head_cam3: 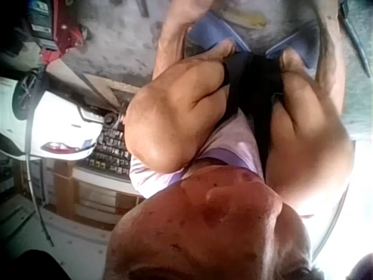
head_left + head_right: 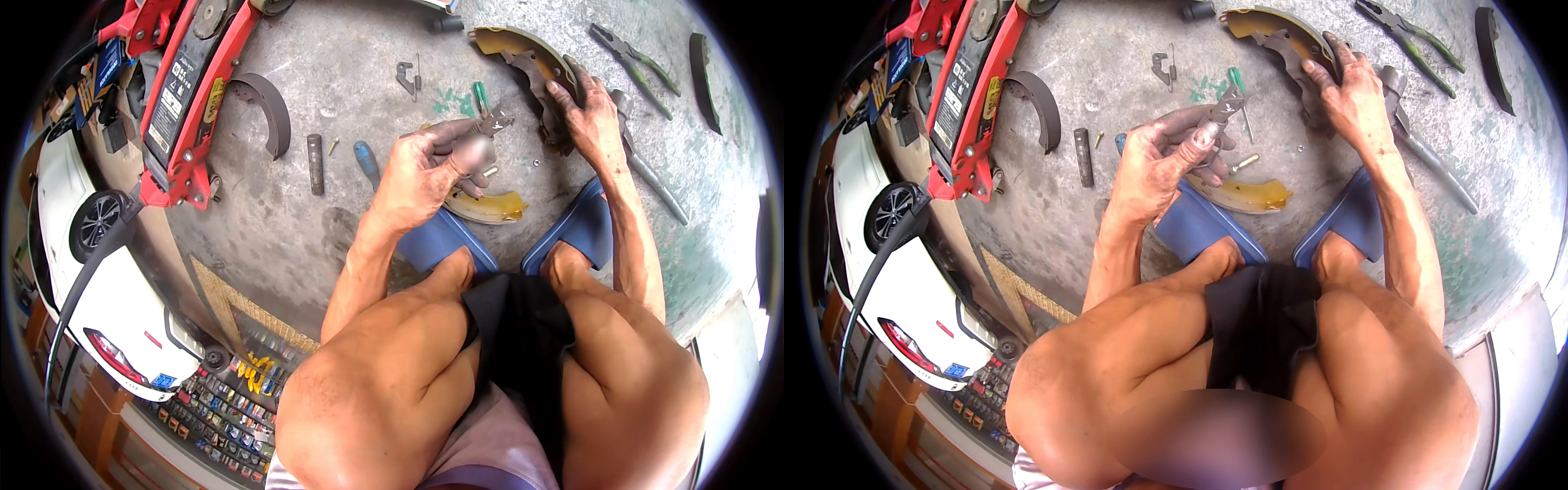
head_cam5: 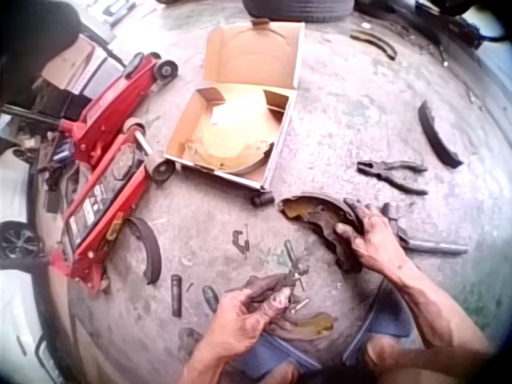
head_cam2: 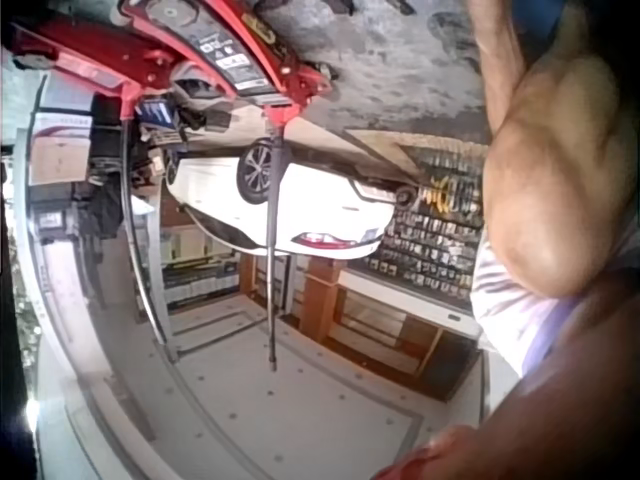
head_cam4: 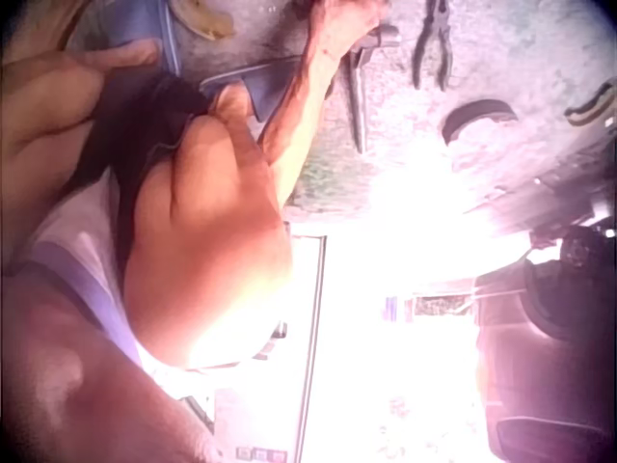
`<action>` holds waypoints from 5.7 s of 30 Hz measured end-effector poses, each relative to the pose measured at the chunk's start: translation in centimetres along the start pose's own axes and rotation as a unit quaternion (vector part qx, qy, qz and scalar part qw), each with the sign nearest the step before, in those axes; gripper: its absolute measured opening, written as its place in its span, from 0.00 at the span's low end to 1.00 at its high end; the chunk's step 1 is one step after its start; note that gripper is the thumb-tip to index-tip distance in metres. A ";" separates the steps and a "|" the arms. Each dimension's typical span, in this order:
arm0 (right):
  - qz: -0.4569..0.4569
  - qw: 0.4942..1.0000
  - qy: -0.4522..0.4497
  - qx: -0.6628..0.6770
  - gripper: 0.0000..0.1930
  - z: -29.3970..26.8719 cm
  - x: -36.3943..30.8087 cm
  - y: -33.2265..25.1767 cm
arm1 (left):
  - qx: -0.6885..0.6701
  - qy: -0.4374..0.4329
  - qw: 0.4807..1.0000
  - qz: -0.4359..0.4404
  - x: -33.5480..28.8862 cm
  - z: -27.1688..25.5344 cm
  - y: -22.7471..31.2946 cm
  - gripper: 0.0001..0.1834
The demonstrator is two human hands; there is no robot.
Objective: The person assembles a brake shoe component by hand, inserting a metal rod and spring, and using a hammer to tap the assembly into place.
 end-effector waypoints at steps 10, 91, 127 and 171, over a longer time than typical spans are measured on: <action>-0.061 0.982 0.104 -0.145 0.24 -1.7 -0.3 -0.2 | 0.103 0.037 0.991 0.081 0.1 -0.7 -1.7 0.25; -0.024 0.973 0.101 0.204 0.19 -6.2 -0.3 -1.8 | 0.281 -0.022 0.955 0.089 4.7 5.7 0.8 0.20; -0.164 0.977 0.112 -0.075 0.15 -0.2 1.9 -1.4 | 0.410 0.058 0.908 0.067 6.1 2.9 -6.2 0.20; 0.157 0.910 -0.284 0.260 0.21 5.8 -12.0 2.4 | 0.260 0.079 0.962 0.017 6.1 3.0 -9.8 0.25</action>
Point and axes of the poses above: each hand's wrist, its own x-axis towards the middle knuckle, its own z-axis out of the palm, y = z × x, the point moved 7 cm from there along x, towards the middle knuckle, and after that the axes turned 15 degrees about -x, right-handed, at the moved point
